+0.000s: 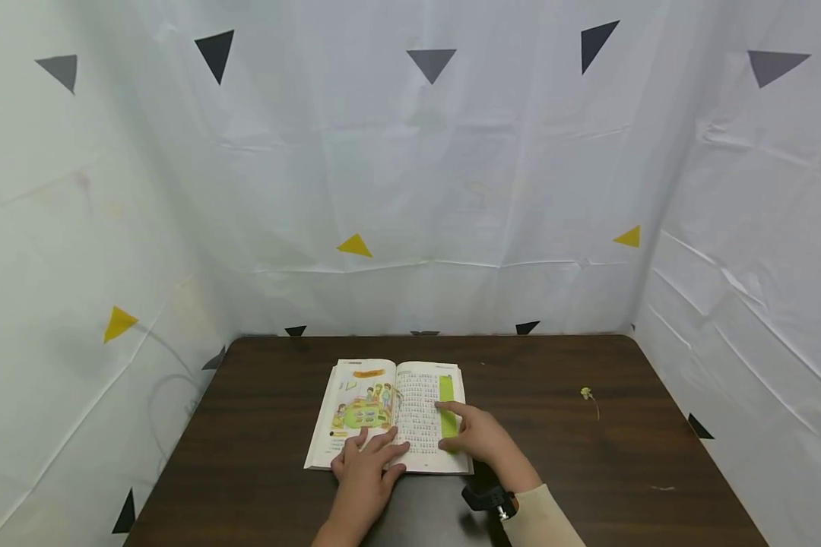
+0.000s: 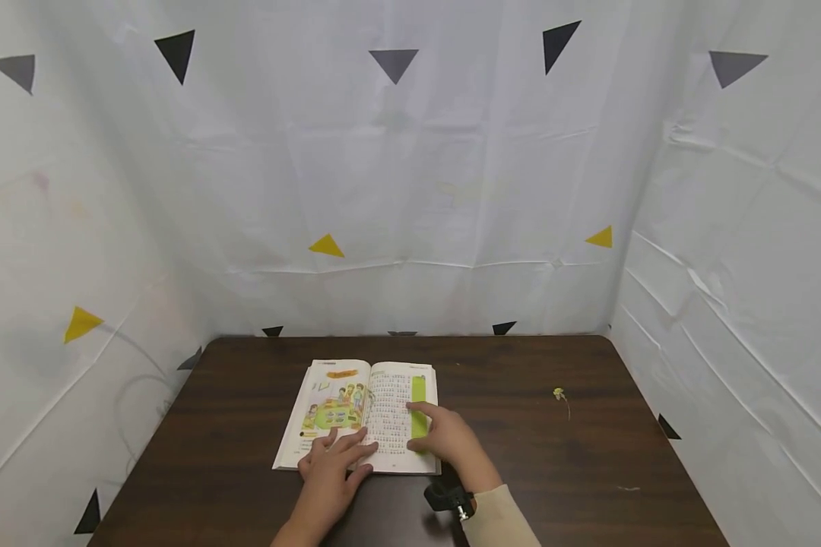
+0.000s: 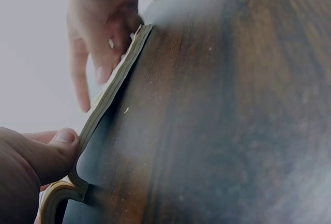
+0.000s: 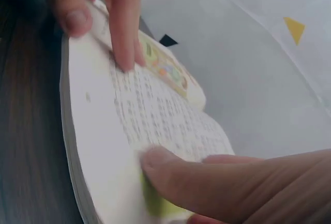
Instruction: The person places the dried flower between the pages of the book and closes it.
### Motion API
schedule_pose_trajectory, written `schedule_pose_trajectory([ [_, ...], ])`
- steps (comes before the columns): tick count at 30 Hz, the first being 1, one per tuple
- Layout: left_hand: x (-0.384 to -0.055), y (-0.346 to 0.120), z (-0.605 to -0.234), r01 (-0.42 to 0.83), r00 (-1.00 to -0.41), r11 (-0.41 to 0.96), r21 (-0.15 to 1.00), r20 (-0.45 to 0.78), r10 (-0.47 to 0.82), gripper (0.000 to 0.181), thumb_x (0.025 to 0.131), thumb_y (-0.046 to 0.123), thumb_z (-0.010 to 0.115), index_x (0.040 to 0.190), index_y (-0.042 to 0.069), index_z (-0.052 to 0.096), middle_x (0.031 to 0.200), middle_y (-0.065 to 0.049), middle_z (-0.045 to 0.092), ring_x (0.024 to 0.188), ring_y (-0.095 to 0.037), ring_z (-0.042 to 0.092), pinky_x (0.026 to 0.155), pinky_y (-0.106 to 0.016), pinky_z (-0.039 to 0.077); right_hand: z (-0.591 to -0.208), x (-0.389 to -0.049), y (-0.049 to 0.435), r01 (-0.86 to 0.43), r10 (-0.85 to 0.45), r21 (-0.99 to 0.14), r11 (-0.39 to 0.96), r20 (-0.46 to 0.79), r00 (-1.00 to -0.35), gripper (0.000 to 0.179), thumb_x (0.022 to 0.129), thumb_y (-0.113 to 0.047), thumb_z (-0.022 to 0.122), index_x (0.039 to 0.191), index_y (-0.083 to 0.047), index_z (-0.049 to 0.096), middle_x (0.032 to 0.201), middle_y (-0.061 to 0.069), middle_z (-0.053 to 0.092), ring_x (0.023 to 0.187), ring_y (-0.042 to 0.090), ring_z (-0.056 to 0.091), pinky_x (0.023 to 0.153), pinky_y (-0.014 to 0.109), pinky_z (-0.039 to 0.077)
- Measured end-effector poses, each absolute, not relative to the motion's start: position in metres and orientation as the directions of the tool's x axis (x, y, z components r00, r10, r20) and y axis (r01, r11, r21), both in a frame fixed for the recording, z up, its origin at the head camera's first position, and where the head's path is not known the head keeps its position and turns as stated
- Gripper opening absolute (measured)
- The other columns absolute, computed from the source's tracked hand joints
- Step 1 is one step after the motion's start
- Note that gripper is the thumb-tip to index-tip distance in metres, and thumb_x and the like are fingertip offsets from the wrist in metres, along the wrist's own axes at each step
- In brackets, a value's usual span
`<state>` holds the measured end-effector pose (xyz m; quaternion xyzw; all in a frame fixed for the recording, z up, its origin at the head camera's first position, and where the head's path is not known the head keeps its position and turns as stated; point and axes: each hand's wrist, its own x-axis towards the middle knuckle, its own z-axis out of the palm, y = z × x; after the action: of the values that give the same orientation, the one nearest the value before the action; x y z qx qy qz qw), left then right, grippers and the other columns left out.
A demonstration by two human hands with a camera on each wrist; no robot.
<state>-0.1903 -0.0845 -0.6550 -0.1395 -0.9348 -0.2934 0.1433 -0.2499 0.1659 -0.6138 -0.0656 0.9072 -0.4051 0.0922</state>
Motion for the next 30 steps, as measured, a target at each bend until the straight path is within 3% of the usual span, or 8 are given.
schedule_pose_trajectory([
  [5,-0.19,-0.085,-0.655,0.332,-0.928,0.791,0.513,0.329,0.176,0.037,0.091,0.029,0.086,0.127,0.034,0.082,0.151,0.005,0.07,0.145,-0.049,0.046,0.104,-0.072,0.025,-0.609,-0.233,0.182,-0.031,-0.252,-0.75,0.661,-0.183,-0.95,0.087,0.079,-0.018,0.099,0.157,-0.02,0.061,0.077,0.006,0.061,0.065,0.018,0.052,0.06,0.031,0.041],
  [10,-0.189,-0.087,-0.652,0.331,-0.925,0.791,0.514,0.343,0.164,0.036,0.089,0.028,0.088,0.125,0.032,0.083,0.147,0.004,0.072,0.144,-0.049,0.048,0.103,-0.072,0.026,-0.616,-0.227,0.188,-0.064,-0.282,-0.766,0.64,-0.156,-0.947,0.085,0.081,-0.021,0.098,0.158,-0.02,0.06,0.076,0.004,0.062,0.063,0.017,0.053,0.057,0.029,0.043],
  [17,-0.189,-0.084,-0.651,0.33,-0.932,0.751,0.572,0.325,0.162,0.036,0.09,0.026,0.087,0.125,0.03,0.083,0.147,0.003,0.072,0.147,-0.049,0.045,0.106,-0.072,0.024,-0.621,-0.225,0.187,-0.094,-0.215,-0.681,0.726,-0.095,-0.972,0.08,0.08,-0.037,0.098,0.153,-0.027,0.065,0.073,-0.003,0.056,0.063,0.014,0.05,0.059,0.029,0.039],
  [26,-0.188,-0.083,-0.653,0.334,-0.926,0.763,0.554,0.344,0.156,0.035,0.089,0.024,0.089,0.124,0.029,0.083,0.146,0.004,0.073,0.147,-0.049,0.046,0.105,-0.07,0.024,-0.628,-0.221,0.186,-0.101,-0.173,-0.654,0.75,-0.046,-0.984,0.077,0.081,-0.048,0.095,0.151,-0.033,0.066,0.071,-0.006,0.056,0.06,0.011,0.049,0.056,0.028,0.037],
  [30,-0.187,-0.083,-0.651,0.34,-0.923,0.759,0.556,0.351,0.157,0.033,0.092,0.024,0.088,0.124,0.028,0.083,0.147,0.002,0.072,0.147,-0.051,0.045,0.105,-0.071,0.023,-0.635,-0.222,0.183,-0.098,-0.126,-0.612,0.784,-0.004,-0.992,0.086,0.08,-0.058,0.093,0.157,-0.036,0.06,0.07,-0.009,0.056,0.058,0.01,0.048,0.055,0.029,0.037],
])
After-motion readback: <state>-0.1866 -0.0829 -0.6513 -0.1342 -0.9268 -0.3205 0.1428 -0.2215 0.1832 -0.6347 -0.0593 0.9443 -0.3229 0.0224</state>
